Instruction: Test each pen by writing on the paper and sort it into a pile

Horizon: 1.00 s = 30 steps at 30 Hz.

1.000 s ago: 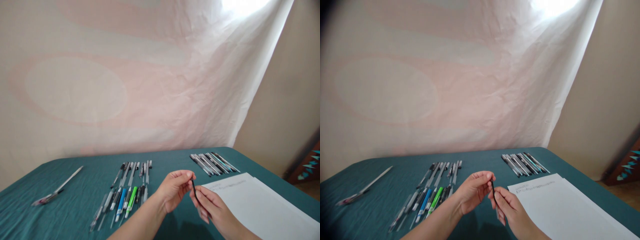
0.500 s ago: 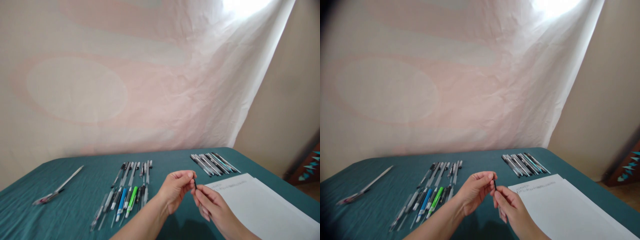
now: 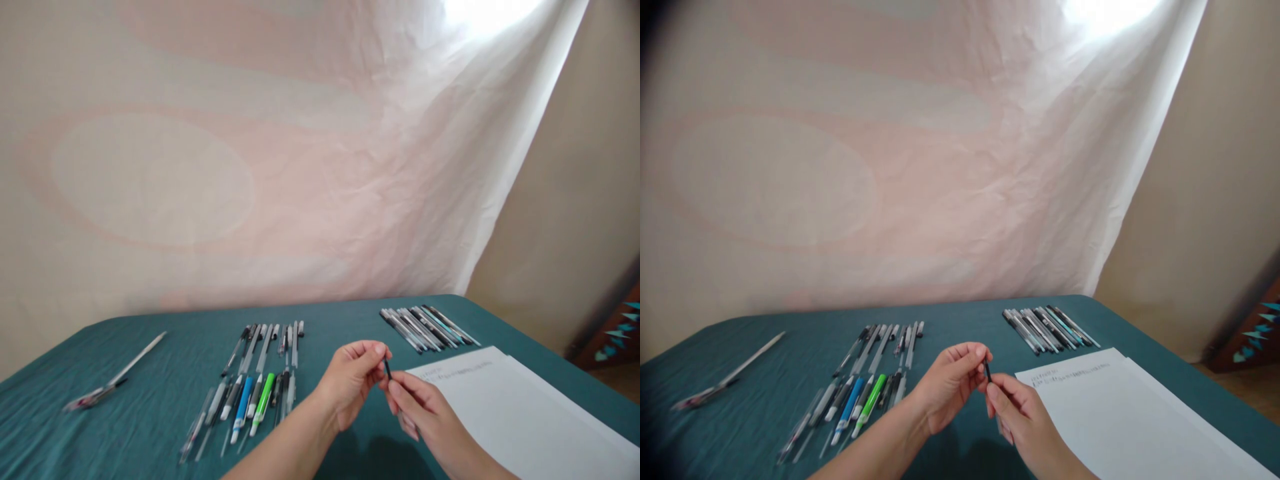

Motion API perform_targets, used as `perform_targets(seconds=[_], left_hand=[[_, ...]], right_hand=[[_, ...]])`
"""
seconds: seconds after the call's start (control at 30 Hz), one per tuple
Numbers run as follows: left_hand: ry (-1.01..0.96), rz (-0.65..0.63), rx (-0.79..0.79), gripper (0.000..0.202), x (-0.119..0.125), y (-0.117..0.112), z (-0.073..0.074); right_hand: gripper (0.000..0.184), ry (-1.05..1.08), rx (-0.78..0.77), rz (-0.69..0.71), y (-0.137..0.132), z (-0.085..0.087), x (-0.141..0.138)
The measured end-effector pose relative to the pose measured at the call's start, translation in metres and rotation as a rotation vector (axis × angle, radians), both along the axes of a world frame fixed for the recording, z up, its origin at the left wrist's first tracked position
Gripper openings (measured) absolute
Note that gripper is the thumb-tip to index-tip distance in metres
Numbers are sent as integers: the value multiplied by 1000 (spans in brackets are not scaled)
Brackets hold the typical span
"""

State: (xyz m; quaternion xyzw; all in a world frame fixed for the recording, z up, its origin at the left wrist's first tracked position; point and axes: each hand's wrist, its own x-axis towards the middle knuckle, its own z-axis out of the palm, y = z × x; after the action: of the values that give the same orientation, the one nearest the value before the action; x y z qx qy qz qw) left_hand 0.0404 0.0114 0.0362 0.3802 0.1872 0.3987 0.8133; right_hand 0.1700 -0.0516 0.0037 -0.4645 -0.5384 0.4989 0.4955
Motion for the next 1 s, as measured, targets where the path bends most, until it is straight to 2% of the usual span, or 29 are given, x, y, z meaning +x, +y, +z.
perform_targets(seconds=[0.27, 0.37, 0.47, 0.73, 1.0], left_hand=[[83, 134, -60, 34, -2, 5, 7], [144, 123, -8, 36, -5, 6, 6], [197, 106, 72, 35, -7, 6, 7], [382, 214, 295, 30, -8, 10, 13], [389, 311, 244, 35, -16, 23, 11]], right_hand=[[34, -24, -15, -57, 0, 0, 1], [37, -14, -21, -103, 1, -3, 0], [37, -20, -28, -92, 2, -4, 1], [35, -51, -32, -41, 0, -2, 2], [39, -75, -69, -51, 1, -5, 1]])
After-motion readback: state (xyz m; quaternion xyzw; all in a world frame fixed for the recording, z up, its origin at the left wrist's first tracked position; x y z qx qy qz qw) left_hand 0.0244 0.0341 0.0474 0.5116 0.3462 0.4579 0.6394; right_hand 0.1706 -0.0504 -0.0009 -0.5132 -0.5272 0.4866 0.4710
